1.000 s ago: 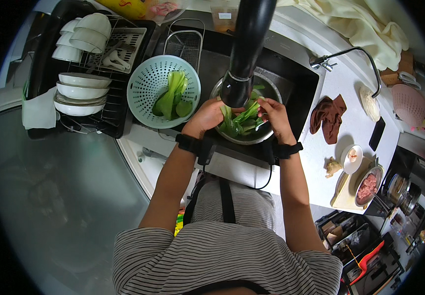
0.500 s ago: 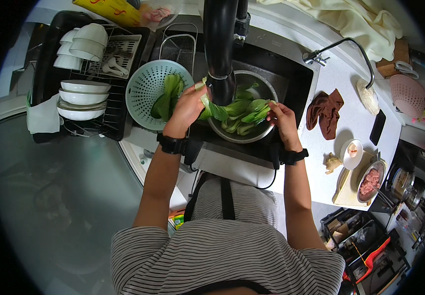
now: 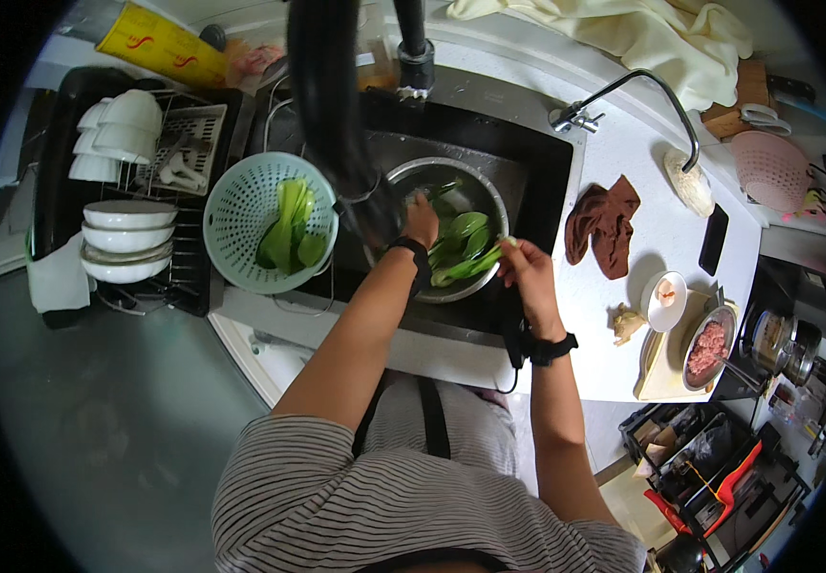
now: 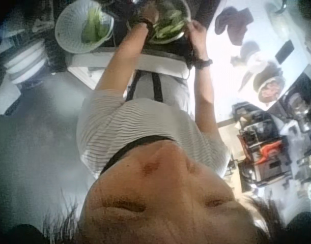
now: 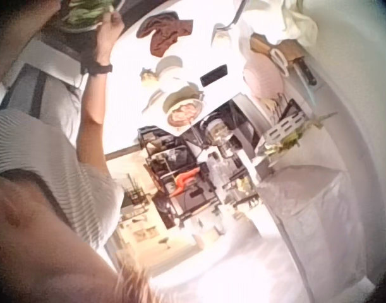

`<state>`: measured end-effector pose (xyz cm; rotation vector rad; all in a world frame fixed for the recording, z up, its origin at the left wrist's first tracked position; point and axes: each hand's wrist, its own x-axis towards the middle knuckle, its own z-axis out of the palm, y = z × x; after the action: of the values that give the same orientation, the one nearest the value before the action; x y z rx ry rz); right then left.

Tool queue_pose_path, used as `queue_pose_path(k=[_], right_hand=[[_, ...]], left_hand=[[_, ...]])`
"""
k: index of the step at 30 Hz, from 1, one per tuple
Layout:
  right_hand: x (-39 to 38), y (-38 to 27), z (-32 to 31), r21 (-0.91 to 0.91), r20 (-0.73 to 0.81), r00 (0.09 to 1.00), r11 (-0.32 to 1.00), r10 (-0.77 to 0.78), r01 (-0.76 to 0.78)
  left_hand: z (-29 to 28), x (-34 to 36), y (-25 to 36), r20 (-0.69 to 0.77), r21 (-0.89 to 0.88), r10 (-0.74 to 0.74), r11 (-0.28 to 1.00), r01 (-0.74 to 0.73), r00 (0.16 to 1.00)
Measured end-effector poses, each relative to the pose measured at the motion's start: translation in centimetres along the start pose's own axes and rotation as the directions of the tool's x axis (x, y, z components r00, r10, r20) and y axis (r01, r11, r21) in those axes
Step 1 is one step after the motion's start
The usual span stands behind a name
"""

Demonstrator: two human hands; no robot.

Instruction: The person washes leafy green vegetables in a sink, trims the stems with scissors, and places the cleaned leaves into a colander. They then open a package of enoki mushrooms, cut a portion with scissors, and add it to the colander with the greens.

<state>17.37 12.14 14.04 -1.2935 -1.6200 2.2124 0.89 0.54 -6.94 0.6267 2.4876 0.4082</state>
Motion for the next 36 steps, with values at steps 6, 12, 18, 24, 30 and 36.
queue_pose_path(k=[6,12,18,24,30,36], right_hand=[[-1.3,0.6,-0.2,-0.17,0.009,0.999,0.985,0.035,-0.033],[-1.3,-0.1,-0.9,-0.02,0.066,0.998,1.0,0.006,-0.005],[-1.5,-0.8,0.1,-0.046,0.159,0.987,0.998,-0.037,0.045],[-3.1,-2.3,1.1,-0.179,0.201,0.977,0.978,-0.073,0.11],[-4.3,-4.7,1.2,-0.234,0.254,0.957,0.951,-0.139,0.201],[-3.7,-5.5,3.3,-0.355,0.406,0.869,0.827,-0.284,0.436]], left_hand=[[6.6,1.4,-0.7,0.178,0.277,0.195,0.931,-0.239,0.965],[-7.0,0.3,1.0,0.471,-0.804,0.359,0.551,0.224,0.806],[-16.9,-6.8,3.8,0.262,-0.959,0.418,0.215,0.186,0.87],[-21.9,-11.1,1.5,-0.192,-0.909,0.199,0.332,-0.25,0.961],[-29.2,-14.1,-4.6,-0.506,-0.401,-0.284,0.914,0.07,0.814],[-21.6,-16.8,4.1,-0.335,-0.343,0.306,0.842,-0.417,0.891]])
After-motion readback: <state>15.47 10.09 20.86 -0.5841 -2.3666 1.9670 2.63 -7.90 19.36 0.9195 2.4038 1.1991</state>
